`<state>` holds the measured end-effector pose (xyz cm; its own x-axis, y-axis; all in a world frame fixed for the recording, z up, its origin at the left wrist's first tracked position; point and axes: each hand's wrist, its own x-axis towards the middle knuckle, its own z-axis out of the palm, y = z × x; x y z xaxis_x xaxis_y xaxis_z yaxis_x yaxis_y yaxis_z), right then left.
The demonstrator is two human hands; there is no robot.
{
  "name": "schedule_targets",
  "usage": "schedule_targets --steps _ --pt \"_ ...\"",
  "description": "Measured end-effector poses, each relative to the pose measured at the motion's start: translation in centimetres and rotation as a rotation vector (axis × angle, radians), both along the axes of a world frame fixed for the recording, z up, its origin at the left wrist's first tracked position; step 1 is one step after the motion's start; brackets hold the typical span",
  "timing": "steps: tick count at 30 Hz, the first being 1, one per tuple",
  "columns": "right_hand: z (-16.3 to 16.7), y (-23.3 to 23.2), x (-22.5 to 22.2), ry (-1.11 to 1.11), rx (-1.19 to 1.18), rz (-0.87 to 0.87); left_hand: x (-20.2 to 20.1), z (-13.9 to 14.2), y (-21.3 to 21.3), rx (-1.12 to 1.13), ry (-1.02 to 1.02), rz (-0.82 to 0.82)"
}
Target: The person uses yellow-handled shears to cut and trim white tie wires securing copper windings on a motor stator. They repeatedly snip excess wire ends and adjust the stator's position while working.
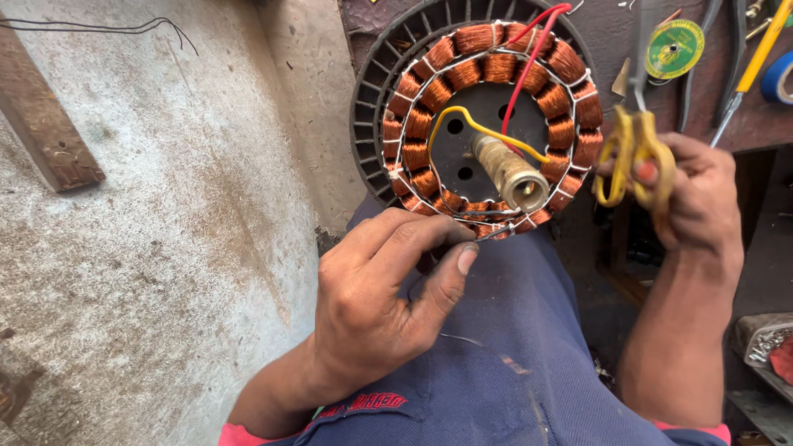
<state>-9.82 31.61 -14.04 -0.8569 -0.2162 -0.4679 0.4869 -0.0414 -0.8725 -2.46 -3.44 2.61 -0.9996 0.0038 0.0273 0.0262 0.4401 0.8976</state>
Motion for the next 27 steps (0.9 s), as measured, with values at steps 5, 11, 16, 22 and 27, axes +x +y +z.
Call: schedule_targets --steps 5,11,16,22,27 --pt "0.5 1.7 5.1 0.163 -0.165 -0.153 -0.1 -0.1 0.1 -0.064 0.018 -0.007" --pt "6.2 1.9 8.2 0.44 0.475 0.014 -0.8 0.4 -0.1 -0.072 -0.041 -0.055" --pt "9.9 0.5 5.0 1.099 1.064 0.527 -1.4 1.4 -1.4 -0.019 -0.108 -0.15" --pt "12.0 -3.4 1.1 1.291 1.191 0.686 -1.9 1.1 -1.8 0.073 -0.218 -0.195" --pt "13.5 -5.4 -1.3 1.395 1.184 0.75 -1.6 1.1 -1.2 0.069 -0.192 -0.125"
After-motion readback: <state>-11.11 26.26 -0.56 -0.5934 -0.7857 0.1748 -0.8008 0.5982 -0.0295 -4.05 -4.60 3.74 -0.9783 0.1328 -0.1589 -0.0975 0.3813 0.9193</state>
